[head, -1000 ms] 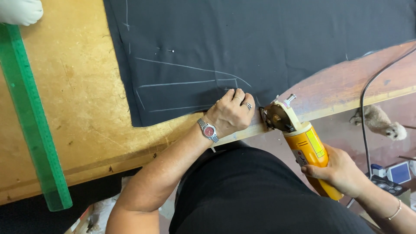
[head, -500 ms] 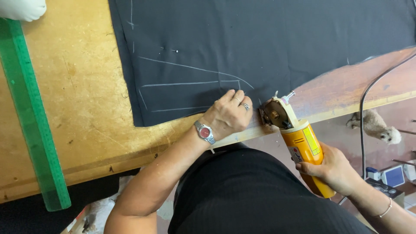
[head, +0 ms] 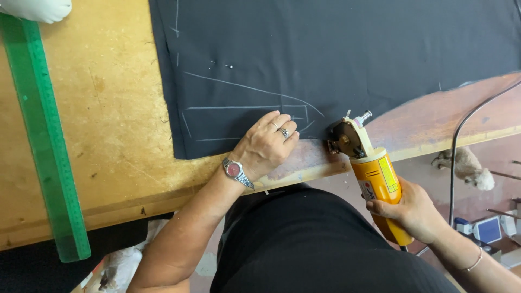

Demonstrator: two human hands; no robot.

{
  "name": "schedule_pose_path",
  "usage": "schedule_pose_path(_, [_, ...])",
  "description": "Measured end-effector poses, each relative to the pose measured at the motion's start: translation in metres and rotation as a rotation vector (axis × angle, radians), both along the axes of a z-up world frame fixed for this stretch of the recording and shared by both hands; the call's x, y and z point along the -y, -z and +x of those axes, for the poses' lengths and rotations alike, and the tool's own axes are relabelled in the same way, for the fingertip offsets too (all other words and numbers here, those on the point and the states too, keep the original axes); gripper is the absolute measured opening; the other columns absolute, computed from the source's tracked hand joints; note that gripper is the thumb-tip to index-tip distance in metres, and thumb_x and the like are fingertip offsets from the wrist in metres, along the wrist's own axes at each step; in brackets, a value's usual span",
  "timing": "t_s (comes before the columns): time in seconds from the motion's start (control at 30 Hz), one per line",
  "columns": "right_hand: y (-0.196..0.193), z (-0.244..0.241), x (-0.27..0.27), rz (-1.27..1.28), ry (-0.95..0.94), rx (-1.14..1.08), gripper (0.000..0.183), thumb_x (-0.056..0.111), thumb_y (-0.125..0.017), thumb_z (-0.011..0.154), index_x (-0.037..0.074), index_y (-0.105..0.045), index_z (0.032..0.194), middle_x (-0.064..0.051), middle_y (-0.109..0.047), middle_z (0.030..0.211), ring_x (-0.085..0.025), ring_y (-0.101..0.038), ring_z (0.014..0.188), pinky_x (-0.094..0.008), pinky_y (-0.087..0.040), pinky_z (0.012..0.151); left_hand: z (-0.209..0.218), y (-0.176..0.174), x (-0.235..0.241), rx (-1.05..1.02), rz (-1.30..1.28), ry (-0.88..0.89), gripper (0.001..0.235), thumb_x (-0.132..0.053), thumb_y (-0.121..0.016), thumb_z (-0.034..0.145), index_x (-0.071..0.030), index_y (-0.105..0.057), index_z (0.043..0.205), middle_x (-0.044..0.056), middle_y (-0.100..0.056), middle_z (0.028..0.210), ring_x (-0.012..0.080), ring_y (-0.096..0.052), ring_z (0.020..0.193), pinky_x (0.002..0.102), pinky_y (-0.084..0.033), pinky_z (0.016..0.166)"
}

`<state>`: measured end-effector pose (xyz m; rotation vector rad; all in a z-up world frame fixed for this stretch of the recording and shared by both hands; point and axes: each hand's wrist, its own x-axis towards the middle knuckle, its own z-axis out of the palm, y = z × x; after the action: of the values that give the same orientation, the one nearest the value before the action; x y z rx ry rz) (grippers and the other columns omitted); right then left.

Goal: Cutting out garment pattern pieces from black fabric using an electric rotary cutter on a professional cutting table.

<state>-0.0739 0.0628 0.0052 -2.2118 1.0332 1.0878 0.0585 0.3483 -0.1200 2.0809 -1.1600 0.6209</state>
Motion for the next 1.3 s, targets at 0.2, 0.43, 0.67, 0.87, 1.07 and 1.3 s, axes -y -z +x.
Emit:
schedule_pose_path(0.2, [-0.005, 0.019, -0.008, -0.011, -0.047, -0.017, 0.052, 0.035, -0.076, 0.071, 0.007, -0.067, 0.113, -0.013, -0.082, 0.105, -0.026, -0.079, 0.087, -0.035, -0.064, 0.077, 0.004, -0.007, -0.002, -0.007, -0.003, 0.000, 0.024, 0.017, -0.059, 0.090, -0.003, -0.066, 0.079, 0.011, -0.068, 0.091, 0.0280, -0.068, 0.092, 0.042, -0.058, 0.095])
schedule_pose_path(0.43, [0.001, 0.032, 0.000, -0.029, -0.110, -0.033, 0.051, 0.038, -0.074, 0.074, 0.008, -0.066, 0.114, -0.013, -0.082, 0.103, -0.026, -0.081, 0.085, -0.034, -0.065, 0.078, 0.002, -0.001, 0.002, -0.006, -0.015, 0.001, 0.025, 0.017, -0.054, 0.093, -0.002, -0.062, 0.078, 0.009, -0.061, 0.086, 0.0250, -0.061, 0.085, 0.038, -0.057, 0.091])
schedule_pose_path(0.67, [-0.004, 0.055, 0.000, -0.079, -0.297, -0.035, 0.049, 0.044, -0.073, 0.072, 0.010, -0.065, 0.106, -0.010, -0.082, 0.096, -0.023, -0.080, 0.080, -0.031, -0.061, 0.071, -0.026, 0.004, 0.003, -0.195, 0.169, -0.102, 0.016, -0.002, -0.056, 0.099, 0.002, -0.067, 0.111, 0.022, -0.064, 0.120, 0.0380, -0.061, 0.112, 0.053, -0.050, 0.106])
schedule_pose_path(0.87, [-0.009, 0.078, -0.001, -0.109, -0.381, -0.034, 0.042, 0.038, -0.077, 0.073, 0.008, -0.064, 0.098, -0.012, -0.077, 0.086, -0.023, -0.070, 0.071, -0.032, -0.052, 0.065, -0.053, 0.000, -0.005, -0.322, 0.270, -0.253, 0.047, -0.022, -0.074, 0.088, -0.016, -0.065, 0.134, 0.020, -0.058, 0.139, 0.0399, -0.051, 0.137, 0.071, -0.034, 0.115])
schedule_pose_path(1.07, [-0.012, 0.103, 0.002, -0.147, -0.523, -0.081, 0.049, 0.042, -0.078, 0.073, 0.012, -0.064, 0.109, -0.011, -0.078, 0.093, -0.024, -0.073, 0.078, -0.032, -0.054, 0.066, -0.062, -0.006, -0.002, -0.288, 0.208, -0.371, 0.065, -0.044, -0.091, 0.075, -0.019, -0.068, 0.130, 0.017, -0.059, 0.141, 0.0350, -0.049, 0.139, 0.074, -0.034, 0.113])
schedule_pose_path(1.3, [-0.021, 0.131, -0.007, -0.183, -0.604, -0.086, 0.045, 0.034, -0.080, 0.074, 0.011, -0.069, 0.110, -0.010, -0.078, 0.100, -0.023, -0.073, 0.089, -0.034, -0.057, 0.072, -0.067, -0.010, 0.001, -0.313, 0.198, -0.397, 0.065, -0.045, -0.090, 0.075, -0.016, -0.068, 0.128, 0.018, -0.058, 0.141, 0.0362, -0.048, 0.139, 0.076, -0.034, 0.112])
